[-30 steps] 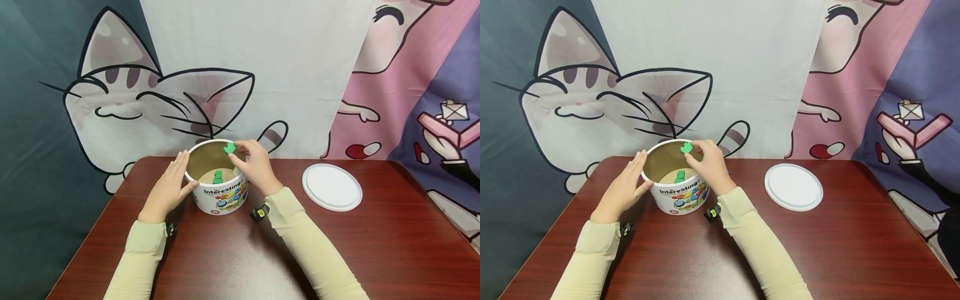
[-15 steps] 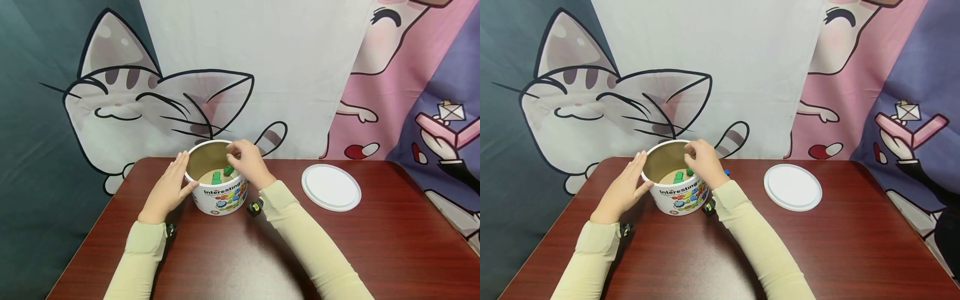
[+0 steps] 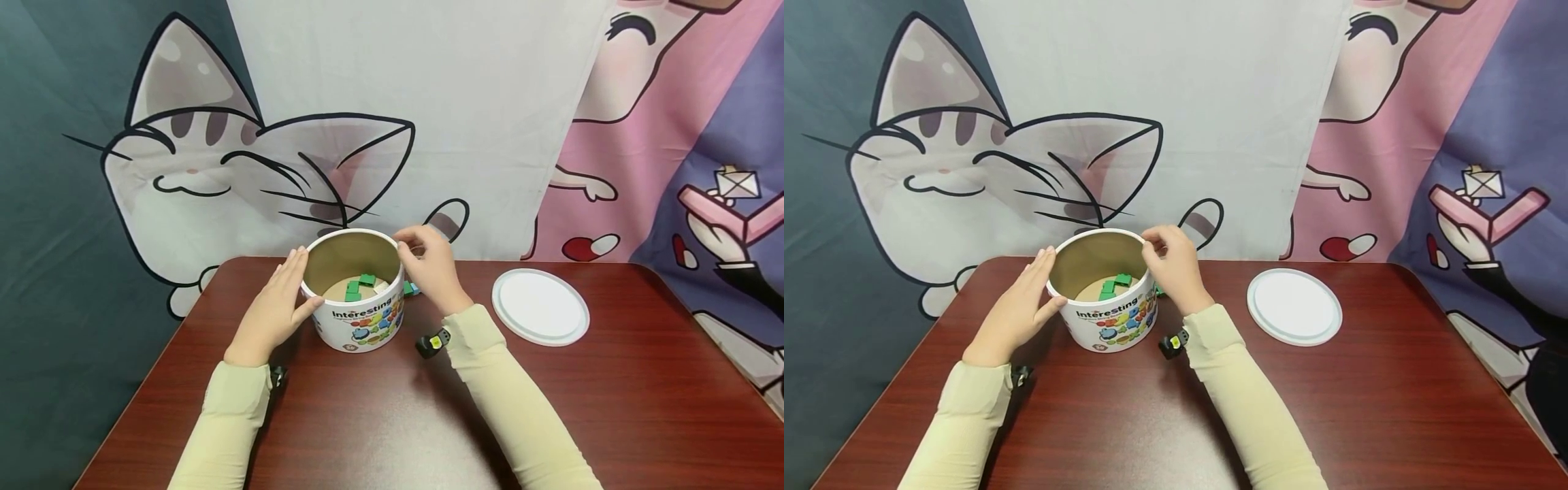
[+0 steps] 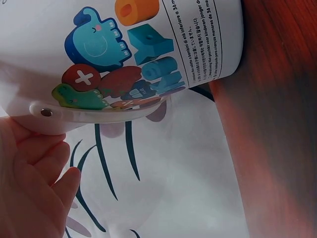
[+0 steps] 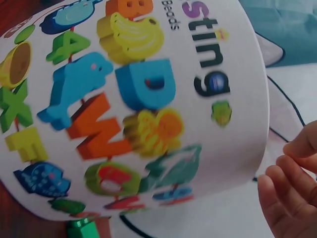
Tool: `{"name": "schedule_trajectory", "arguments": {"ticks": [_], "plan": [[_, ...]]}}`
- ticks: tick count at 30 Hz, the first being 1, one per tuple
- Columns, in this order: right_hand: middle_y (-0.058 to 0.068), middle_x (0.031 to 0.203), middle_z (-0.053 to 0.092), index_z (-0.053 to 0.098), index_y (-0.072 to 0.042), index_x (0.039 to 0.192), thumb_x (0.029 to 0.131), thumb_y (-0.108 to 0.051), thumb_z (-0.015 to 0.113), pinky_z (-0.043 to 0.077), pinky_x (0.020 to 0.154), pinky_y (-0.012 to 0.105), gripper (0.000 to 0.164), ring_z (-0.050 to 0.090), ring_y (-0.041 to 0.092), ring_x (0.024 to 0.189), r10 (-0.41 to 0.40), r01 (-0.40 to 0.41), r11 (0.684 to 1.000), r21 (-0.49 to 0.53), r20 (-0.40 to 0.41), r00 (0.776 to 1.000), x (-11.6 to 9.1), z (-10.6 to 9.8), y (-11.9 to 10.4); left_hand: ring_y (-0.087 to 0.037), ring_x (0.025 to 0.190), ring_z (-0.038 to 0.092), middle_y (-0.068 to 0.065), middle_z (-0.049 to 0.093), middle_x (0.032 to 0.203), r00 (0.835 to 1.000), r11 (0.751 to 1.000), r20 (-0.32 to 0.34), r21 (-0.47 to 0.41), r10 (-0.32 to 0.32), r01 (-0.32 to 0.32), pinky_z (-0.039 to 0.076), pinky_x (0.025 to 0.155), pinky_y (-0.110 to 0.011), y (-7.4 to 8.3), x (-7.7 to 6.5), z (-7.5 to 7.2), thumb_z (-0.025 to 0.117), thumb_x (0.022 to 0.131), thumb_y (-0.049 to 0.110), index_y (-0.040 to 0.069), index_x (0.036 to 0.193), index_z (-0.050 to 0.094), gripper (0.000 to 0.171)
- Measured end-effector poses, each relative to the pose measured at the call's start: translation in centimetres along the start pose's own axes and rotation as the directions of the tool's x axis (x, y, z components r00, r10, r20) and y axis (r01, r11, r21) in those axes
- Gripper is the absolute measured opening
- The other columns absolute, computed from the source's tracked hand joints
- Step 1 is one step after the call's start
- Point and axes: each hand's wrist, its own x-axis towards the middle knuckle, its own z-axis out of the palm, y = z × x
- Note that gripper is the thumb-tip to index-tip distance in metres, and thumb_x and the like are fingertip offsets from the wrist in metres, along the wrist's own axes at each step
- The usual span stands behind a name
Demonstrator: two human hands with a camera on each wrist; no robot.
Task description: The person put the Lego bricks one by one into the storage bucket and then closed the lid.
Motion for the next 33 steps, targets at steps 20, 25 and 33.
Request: {"name": "schedule_trajectory", "arguments": {"ticks": [20, 25, 33], "plan": [[0.014, 0.102, 0.070, 0.072, -0.002, 0.109, 0.095, -0.008, 0.064, 0.053, 0.081, 0.034, 0.018, 0.066, 0.027, 0.092, 0.371, -0.365, 0.928, 0.072, -0.122, 0.921, -3.3, -1.4, 6.4, -0.037, 0.153, 0.021, -0.022, 0.027, 0.163, 1.000, 1.000, 0.004, 0.003, 0.003, -0.003, 0.016, 0.125, -0.048, 0.1, 0.1, -0.1, 0.053, 0.100, 0.057, -0.006, 0.158, 0.024, 0.090], [0.016, 0.108, 0.071, 0.070, 0.000, 0.116, 0.094, -0.009, 0.066, 0.053, 0.088, 0.041, 0.025, 0.066, 0.030, 0.099, 0.456, -0.456, 0.890, 0.014, -0.068, 0.887, -3.8, -1.3, 7.7, -0.037, 0.153, 0.021, -0.022, 0.027, 0.163, 1.000, 1.000, 0.003, 0.004, 0.002, -0.002, 0.016, 0.126, -0.047, 0.1, 0.1, -0.2, 0.057, 0.100, 0.052, -0.006, 0.158, 0.024, 0.089], [0.020, 0.122, 0.068, 0.066, 0.001, 0.127, 0.092, -0.012, 0.069, 0.052, 0.096, 0.047, 0.037, 0.065, 0.034, 0.110, 0.526, -0.517, 0.848, -0.116, 0.058, 0.849, -3.9, -1.3, 9.0, -0.039, 0.151, 0.023, -0.022, 0.027, 0.163, 1.000, 1.000, 0.000, -0.001, 0.002, -0.002, 0.016, 0.125, -0.047, 0.1, 0.0, -0.2, 0.051, 0.100, 0.060, -0.006, 0.157, 0.024, 0.092]]}}
